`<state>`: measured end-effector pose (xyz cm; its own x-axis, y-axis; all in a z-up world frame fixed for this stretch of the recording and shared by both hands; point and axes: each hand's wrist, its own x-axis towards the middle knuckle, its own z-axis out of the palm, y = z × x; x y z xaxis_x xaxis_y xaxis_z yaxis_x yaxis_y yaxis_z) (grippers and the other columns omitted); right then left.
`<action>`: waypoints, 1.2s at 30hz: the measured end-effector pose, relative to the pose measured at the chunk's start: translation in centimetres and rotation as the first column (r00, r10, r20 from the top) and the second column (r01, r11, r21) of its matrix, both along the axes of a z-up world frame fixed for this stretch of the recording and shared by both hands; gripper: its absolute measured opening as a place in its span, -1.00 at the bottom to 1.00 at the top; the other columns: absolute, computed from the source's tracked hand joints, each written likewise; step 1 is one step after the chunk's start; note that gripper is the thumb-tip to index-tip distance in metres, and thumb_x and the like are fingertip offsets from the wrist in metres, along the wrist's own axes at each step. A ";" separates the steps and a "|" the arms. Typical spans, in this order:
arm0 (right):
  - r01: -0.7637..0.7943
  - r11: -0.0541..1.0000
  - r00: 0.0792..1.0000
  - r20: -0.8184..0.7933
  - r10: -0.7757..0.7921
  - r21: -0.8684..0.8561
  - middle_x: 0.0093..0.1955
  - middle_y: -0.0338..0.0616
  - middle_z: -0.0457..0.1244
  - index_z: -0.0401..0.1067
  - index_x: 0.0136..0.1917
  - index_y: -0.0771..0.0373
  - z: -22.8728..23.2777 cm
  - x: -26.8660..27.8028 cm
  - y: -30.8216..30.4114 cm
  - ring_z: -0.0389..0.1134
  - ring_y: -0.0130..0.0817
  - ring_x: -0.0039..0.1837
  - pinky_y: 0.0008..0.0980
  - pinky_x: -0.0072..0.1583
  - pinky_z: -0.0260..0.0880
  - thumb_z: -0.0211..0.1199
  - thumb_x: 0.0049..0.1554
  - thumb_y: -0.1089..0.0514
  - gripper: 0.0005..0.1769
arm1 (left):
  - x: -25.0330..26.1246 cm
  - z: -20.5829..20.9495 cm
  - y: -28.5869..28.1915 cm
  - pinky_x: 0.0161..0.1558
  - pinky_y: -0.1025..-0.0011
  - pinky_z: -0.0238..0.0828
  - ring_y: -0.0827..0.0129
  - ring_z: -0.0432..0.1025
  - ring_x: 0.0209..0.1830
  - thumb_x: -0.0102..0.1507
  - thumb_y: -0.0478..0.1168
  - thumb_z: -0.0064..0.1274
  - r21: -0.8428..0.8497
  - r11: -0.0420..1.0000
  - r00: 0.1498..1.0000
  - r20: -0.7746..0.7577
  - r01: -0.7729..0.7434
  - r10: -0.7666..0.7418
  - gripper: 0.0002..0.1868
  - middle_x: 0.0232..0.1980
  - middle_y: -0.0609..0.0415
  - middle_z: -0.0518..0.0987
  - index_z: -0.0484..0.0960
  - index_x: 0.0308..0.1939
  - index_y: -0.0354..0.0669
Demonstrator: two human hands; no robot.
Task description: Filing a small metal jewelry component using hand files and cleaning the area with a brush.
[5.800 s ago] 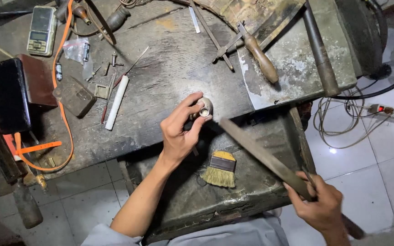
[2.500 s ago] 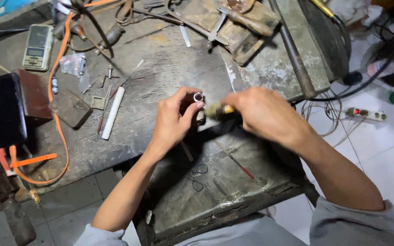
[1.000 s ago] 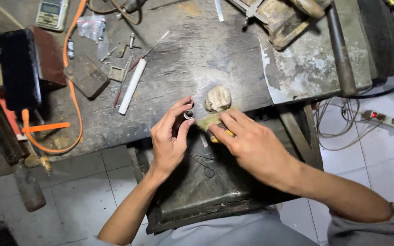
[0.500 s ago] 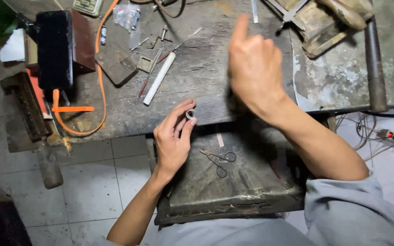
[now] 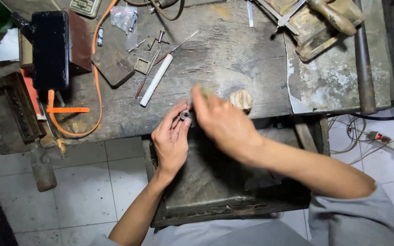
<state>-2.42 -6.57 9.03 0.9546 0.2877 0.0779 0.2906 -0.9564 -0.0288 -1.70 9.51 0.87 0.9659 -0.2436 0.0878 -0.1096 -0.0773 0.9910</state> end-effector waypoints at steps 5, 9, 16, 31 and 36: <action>-0.002 0.998 1.000 -0.023 0.004 0.070 -0.26 -0.01 0.33 0.27 0.40 0.36 -0.1 0.3 -0.4 0.50 -0.05 -0.29 -0.07 -0.29 0.51 0.10 0.11 0.37 -0.44 | -0.2 0.2 0.2 0.10 0.26 0.57 0.00 0.52 0.18 0.33 -0.51 -0.02 0.051 0.999 0.999 0.035 -0.017 0.015 -0.71 0.23 -0.31 0.54 0.55 0.14 -0.45; 0.055 0.958 0.985 0.142 -0.098 0.281 -0.30 -0.02 0.24 0.37 0.03 0.20 -5.0 8.3 -4.7 0.41 0.10 -0.25 0.03 -0.28 0.45 -0.04 0.26 0.27 -0.84 | -0.8 1.3 -0.4 0.06 0.25 0.62 -0.03 0.57 0.11 0.32 -0.55 -0.03 0.006 1.000 0.999 0.033 -0.019 0.019 -0.71 0.16 -0.31 0.57 0.55 0.13 -0.48; 0.007 0.977 0.967 -0.250 0.048 0.214 -0.48 -0.05 0.31 0.45 -0.34 0.08 -3.5 4.7 -1.4 0.46 0.05 -0.35 0.00 -0.34 0.46 -0.03 0.19 0.10 -0.67 | -1.7 -0.6 1.1 -0.29 0.41 0.69 0.24 0.66 -0.26 0.14 -0.34 0.28 0.258 0.938 0.960 0.096 0.232 -0.264 -0.82 -0.25 0.16 0.70 0.72 -0.19 -0.06; 0.066 0.942 0.929 -0.364 0.063 0.330 -0.47 0.11 0.28 0.44 -0.35 0.23 -1.5 2.2 -1.9 0.44 0.18 -0.29 0.14 -0.27 0.45 -0.03 0.15 0.14 -0.67 | -2.3 -2.4 -0.6 -0.45 0.24 0.51 -0.06 0.49 -0.48 0.33 -0.31 0.05 0.172 0.861 0.811 0.289 0.478 -0.508 -0.88 -0.40 -0.18 0.56 0.59 -0.17 -0.34; -0.111 0.985 0.970 -0.202 0.136 0.133 -0.38 -0.08 0.33 0.52 -0.26 0.11 -3.4 -3.3 -2.4 0.46 -0.07 -0.15 -0.12 -0.15 0.52 0.03 0.14 0.23 -0.74 | -3.0 -4.6 -0.1 -0.51 0.21 0.43 -0.05 0.45 -0.51 0.27 -0.36 0.10 0.259 0.815 0.769 0.275 0.518 -0.577 -0.90 -0.48 -0.08 0.48 0.51 -0.31 -0.30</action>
<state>-5.75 -9.00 5.67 0.9108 0.4051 -0.0794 0.3815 -0.8994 -0.2135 -4.66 9.41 -3.76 0.5838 -0.7605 0.2843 -0.4947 -0.0555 0.8673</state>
